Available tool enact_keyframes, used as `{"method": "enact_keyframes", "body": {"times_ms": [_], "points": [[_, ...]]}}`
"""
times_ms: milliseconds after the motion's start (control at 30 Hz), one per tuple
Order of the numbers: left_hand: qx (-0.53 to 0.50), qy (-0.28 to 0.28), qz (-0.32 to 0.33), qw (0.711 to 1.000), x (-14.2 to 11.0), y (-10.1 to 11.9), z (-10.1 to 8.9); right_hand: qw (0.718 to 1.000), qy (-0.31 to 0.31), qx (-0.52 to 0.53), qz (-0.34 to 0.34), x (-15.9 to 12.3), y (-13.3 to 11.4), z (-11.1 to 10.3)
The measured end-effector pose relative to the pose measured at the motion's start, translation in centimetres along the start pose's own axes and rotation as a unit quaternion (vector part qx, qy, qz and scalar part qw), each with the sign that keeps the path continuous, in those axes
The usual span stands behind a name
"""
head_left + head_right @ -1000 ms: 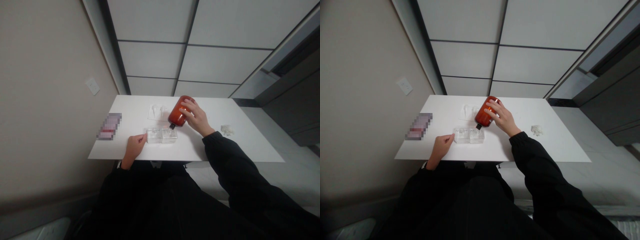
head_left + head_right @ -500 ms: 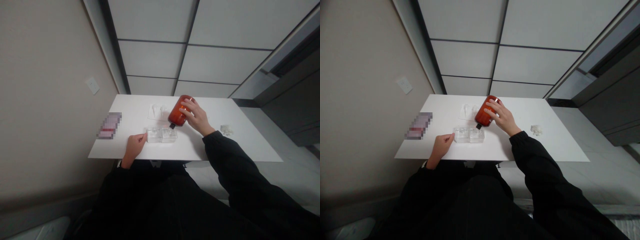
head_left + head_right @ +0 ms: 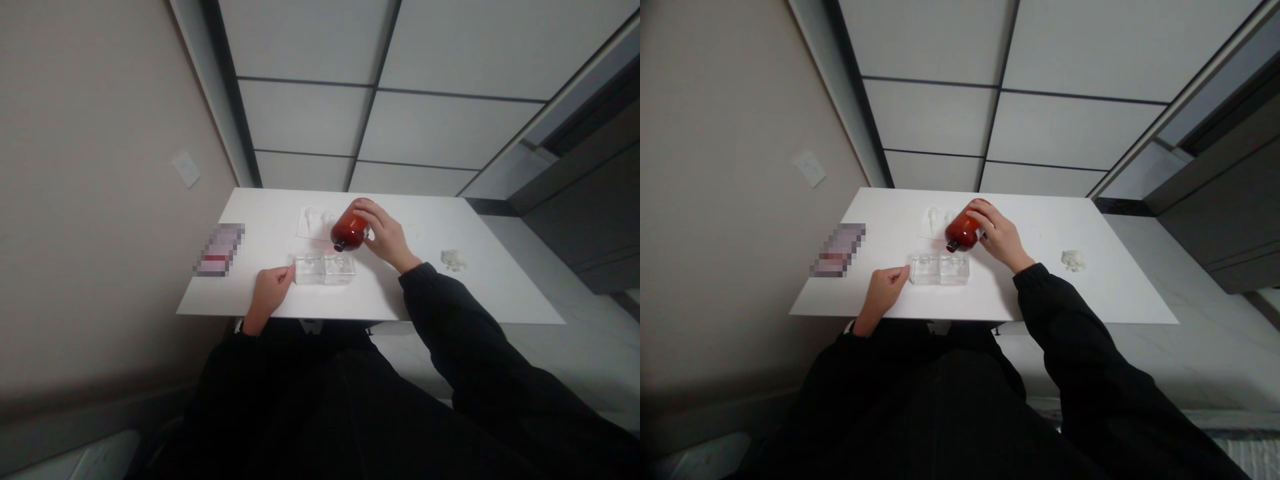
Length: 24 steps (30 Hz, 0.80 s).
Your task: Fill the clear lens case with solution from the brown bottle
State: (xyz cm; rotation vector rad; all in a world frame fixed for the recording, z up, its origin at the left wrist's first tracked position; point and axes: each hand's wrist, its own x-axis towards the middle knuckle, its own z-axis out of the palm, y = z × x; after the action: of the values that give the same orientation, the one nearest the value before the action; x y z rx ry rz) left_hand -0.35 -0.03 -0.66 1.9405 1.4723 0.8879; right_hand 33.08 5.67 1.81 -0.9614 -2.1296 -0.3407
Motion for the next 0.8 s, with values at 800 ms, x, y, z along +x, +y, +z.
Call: {"method": "enact_keyframes", "body": {"times_ms": [800], "points": [[-0.003,-0.014,-0.018,1.0,-0.2,0.2,-0.1,0.995,-0.068,0.001,-0.067,5.3,-2.9,1.7]]}}
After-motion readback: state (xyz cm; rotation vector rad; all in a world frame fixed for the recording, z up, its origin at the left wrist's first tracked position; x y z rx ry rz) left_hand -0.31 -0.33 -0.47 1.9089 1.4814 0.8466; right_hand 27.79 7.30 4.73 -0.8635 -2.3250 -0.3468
